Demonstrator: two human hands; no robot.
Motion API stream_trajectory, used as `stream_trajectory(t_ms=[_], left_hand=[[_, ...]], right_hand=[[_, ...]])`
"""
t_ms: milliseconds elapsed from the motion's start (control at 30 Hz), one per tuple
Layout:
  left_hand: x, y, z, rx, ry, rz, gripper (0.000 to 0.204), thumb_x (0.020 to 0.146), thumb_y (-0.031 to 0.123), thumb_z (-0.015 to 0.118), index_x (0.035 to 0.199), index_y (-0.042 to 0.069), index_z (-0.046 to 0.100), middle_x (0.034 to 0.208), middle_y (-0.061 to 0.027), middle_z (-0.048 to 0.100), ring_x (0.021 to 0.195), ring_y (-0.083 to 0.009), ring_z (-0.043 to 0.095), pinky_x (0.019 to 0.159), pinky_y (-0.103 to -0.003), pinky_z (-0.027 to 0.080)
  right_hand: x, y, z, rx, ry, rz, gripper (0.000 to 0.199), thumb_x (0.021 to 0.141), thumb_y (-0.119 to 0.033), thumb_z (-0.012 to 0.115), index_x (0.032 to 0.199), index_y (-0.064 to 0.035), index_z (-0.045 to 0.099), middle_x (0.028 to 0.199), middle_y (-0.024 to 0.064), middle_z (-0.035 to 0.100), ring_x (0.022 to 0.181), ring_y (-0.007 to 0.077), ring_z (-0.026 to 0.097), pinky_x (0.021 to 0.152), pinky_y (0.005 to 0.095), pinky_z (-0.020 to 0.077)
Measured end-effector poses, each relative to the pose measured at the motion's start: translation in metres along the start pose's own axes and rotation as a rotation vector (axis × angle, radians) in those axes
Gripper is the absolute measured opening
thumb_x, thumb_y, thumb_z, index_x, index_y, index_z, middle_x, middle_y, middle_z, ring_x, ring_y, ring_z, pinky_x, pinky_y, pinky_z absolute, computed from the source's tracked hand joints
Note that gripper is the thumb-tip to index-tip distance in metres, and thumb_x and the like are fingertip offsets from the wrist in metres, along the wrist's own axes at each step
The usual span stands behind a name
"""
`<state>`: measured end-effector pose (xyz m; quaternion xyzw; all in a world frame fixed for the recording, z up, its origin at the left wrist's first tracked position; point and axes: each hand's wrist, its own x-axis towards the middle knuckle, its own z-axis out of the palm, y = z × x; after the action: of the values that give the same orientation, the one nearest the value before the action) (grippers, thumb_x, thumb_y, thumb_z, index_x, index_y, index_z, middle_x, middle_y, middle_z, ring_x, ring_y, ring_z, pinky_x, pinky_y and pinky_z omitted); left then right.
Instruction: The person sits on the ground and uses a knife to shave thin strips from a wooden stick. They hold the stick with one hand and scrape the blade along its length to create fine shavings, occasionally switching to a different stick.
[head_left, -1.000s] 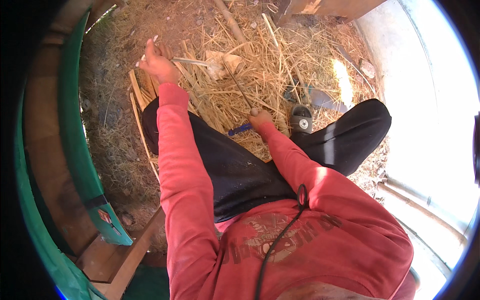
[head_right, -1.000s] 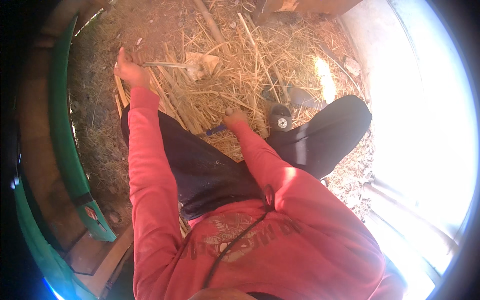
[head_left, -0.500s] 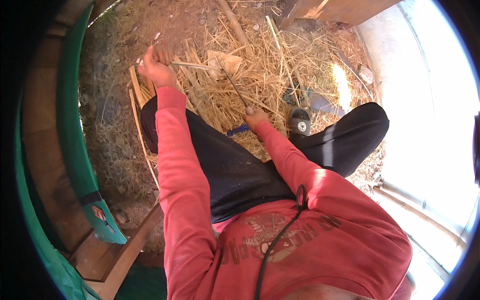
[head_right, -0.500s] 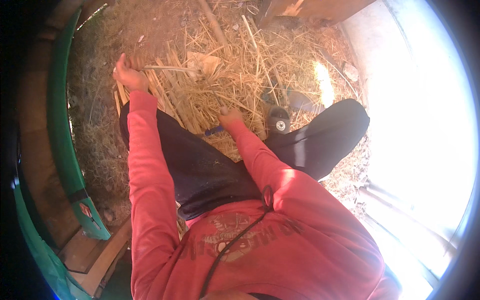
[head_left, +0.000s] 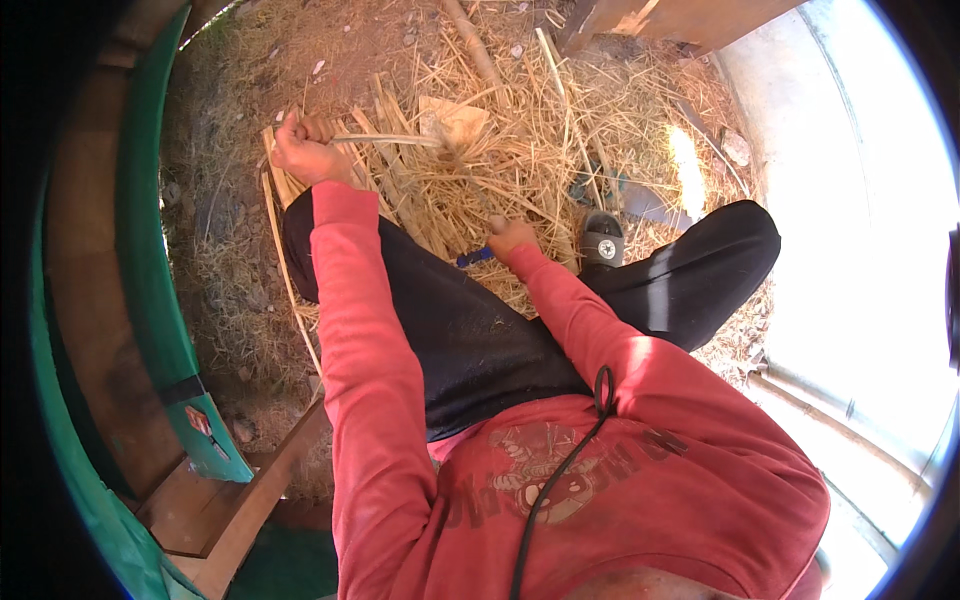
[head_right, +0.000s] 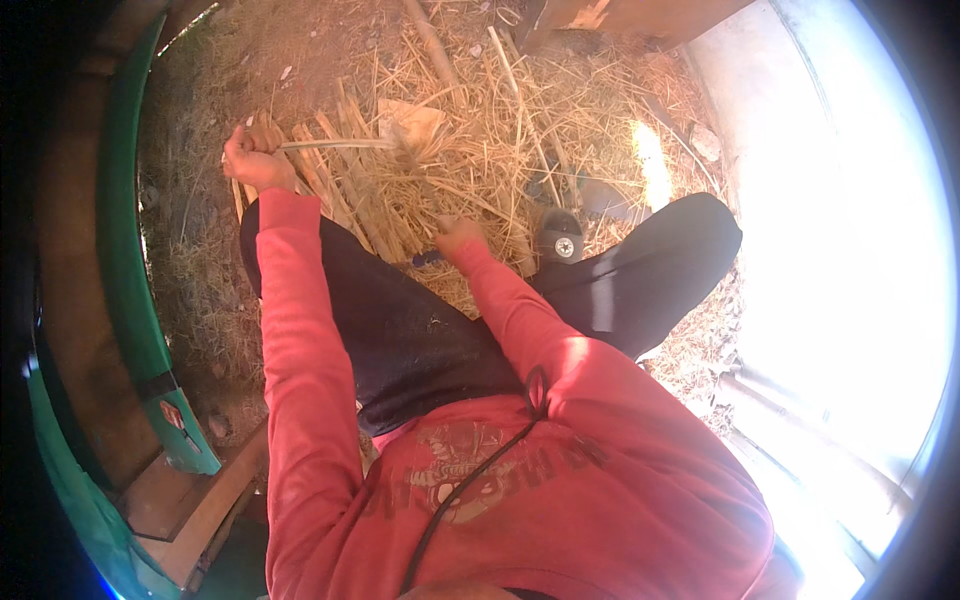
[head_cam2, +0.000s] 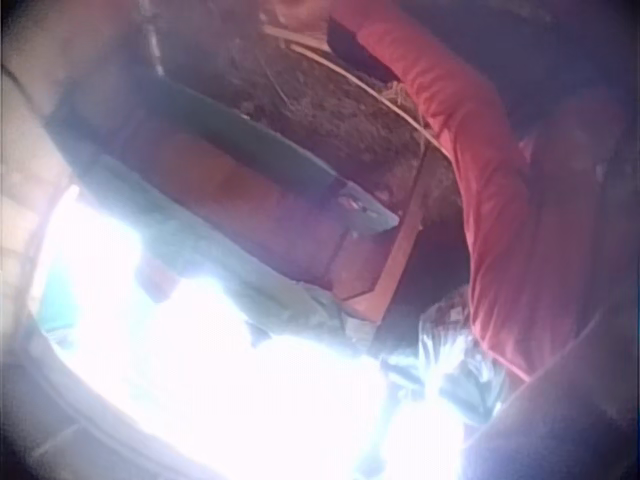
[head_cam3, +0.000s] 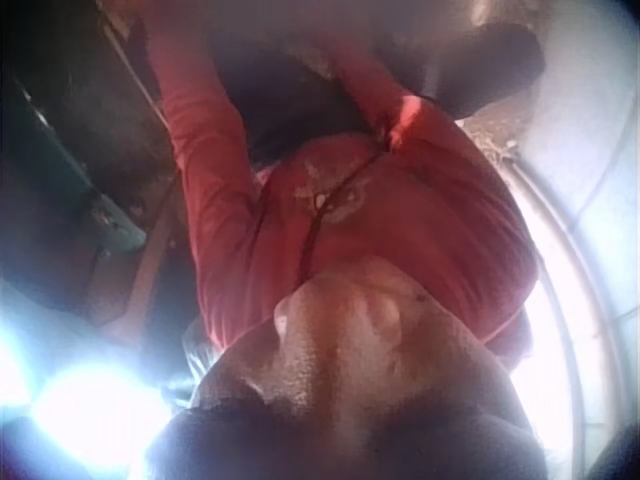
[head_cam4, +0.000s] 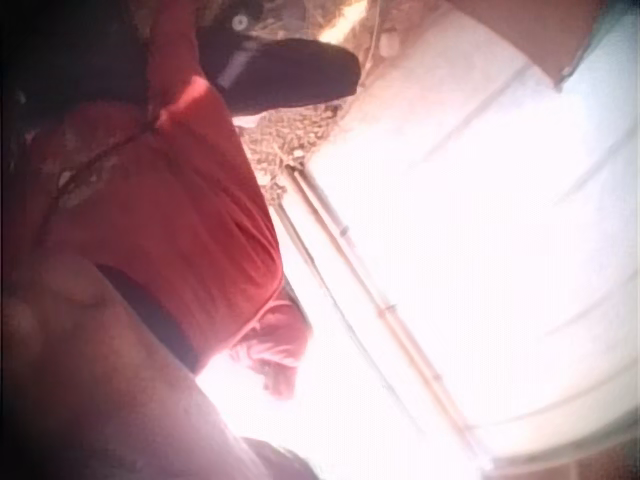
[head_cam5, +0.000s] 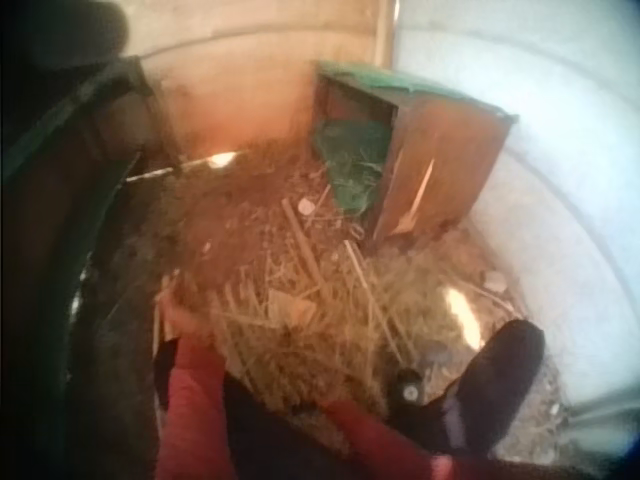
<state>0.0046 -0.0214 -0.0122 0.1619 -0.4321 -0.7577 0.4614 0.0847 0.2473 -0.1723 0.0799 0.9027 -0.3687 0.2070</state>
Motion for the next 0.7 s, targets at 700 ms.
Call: stream_trajectory(t_ms=[700], left_hand=[[-0.008, 0.000, 0.016, 0.015, -0.054, 0.029, 0.037, 0.083, 0.015, 0.043, 0.055, 0.013, 0.018, 0.048, 0.0002, 0.019, 0.044, -0.0123, 0.014, 0.044, -0.032, 0.013]], right_hand=[[0.005, -0.034, -0.024, 0.447, -0.032, -0.142, 0.031, 0.068, -0.024, 0.069, 0.084, 0.0023, 0.065, 0.073, 0.0172, 0.064, 0.069, 0.0262, 0.062, 0.065, 0.0365, 0.0481]])
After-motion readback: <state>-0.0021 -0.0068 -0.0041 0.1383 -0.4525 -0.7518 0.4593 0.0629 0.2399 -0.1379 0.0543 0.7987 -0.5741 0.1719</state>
